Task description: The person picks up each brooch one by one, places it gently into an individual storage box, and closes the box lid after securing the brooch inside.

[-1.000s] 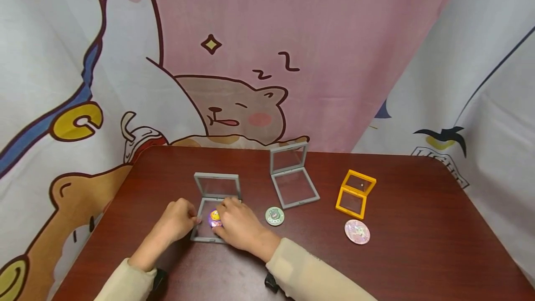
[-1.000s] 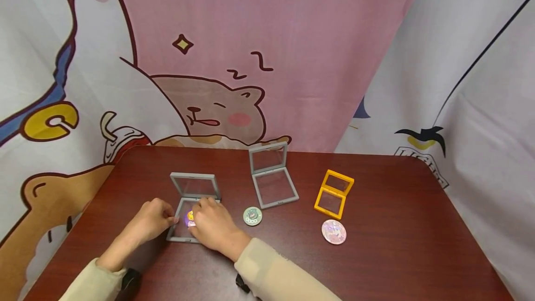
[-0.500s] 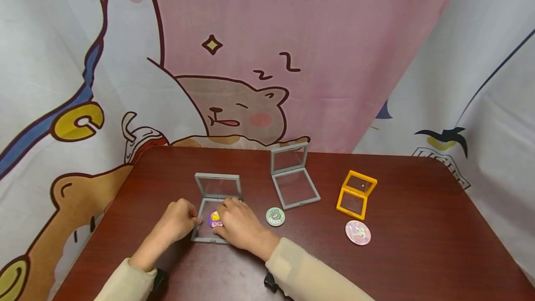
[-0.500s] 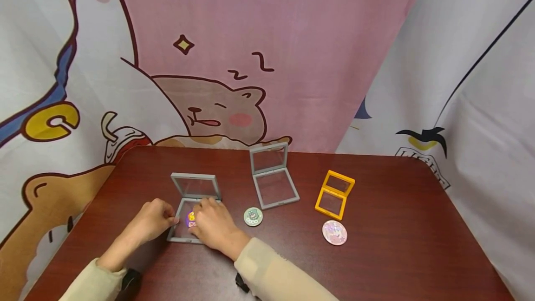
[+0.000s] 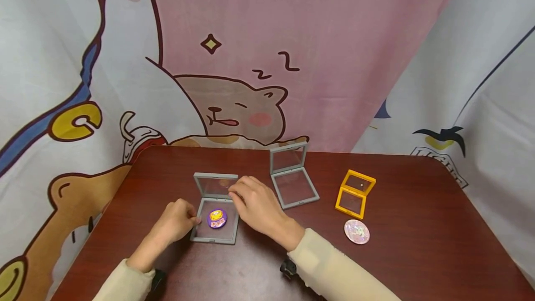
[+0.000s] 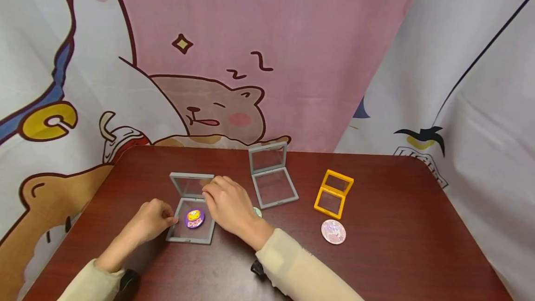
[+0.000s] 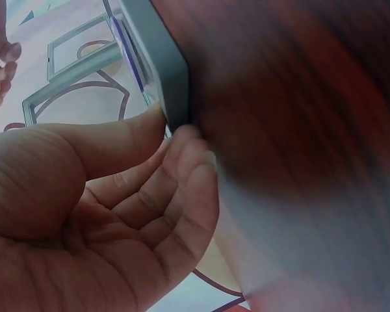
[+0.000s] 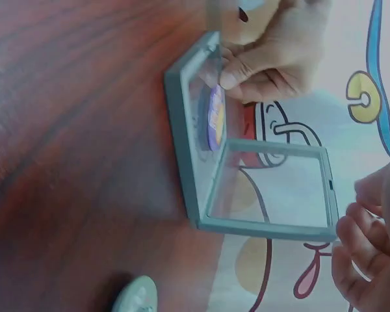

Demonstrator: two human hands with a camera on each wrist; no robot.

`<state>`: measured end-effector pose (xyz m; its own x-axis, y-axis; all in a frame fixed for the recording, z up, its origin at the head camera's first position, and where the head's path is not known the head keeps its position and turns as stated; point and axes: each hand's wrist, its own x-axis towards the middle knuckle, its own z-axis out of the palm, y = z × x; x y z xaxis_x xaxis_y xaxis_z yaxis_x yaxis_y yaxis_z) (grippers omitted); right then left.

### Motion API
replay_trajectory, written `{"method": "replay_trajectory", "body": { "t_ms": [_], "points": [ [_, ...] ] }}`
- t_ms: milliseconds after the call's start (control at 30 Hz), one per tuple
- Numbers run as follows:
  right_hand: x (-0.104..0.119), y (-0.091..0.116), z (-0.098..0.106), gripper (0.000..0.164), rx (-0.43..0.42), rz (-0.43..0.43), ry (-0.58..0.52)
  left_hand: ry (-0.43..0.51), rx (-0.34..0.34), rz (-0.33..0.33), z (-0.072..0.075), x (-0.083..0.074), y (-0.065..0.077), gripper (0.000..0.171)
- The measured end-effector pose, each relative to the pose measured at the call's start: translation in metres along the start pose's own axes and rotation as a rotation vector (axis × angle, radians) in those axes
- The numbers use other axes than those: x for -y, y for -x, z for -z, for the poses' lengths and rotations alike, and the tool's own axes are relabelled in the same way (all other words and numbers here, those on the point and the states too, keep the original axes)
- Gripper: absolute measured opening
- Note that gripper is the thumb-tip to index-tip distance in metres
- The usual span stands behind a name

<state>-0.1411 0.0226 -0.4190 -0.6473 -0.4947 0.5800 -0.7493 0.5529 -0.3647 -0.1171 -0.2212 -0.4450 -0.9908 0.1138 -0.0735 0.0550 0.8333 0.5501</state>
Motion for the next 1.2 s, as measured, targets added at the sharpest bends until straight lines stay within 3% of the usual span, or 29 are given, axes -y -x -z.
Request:
{"method": "replay_trajectory", "body": {
  "t_ms": [133,433,633,1033,1200],
  "points": [
    [-0.004,-0.004,0.004,0.010,-0.038,-0.053,-0.030,0.007,-0.001,-0.001,0.001,-0.001,0.001,0.030],
    [-0.011,-0.007,0.001,0.032,0.011,-0.193,-0.013,0.021,0.011,0.009,0.001,0.000,0.002,0.016],
    [-0.014,-0.004,-0.002,0.030,0.062,-0.180,-0.013,0.017,-0.005,0.001,0.000,0.002,0.002,0.017],
    [-0.012,0.004,-0.002,0.024,0.047,-0.163,-0.046,0.029,-0.012,-0.017,-0.002,0.004,0.002,0.032],
    [-0.009,0.009,-0.003,0.021,0.048,-0.153,-0.052,0.035,-0.015,-0.007,-0.002,0.005,0.004,0.031]
  ]
}}
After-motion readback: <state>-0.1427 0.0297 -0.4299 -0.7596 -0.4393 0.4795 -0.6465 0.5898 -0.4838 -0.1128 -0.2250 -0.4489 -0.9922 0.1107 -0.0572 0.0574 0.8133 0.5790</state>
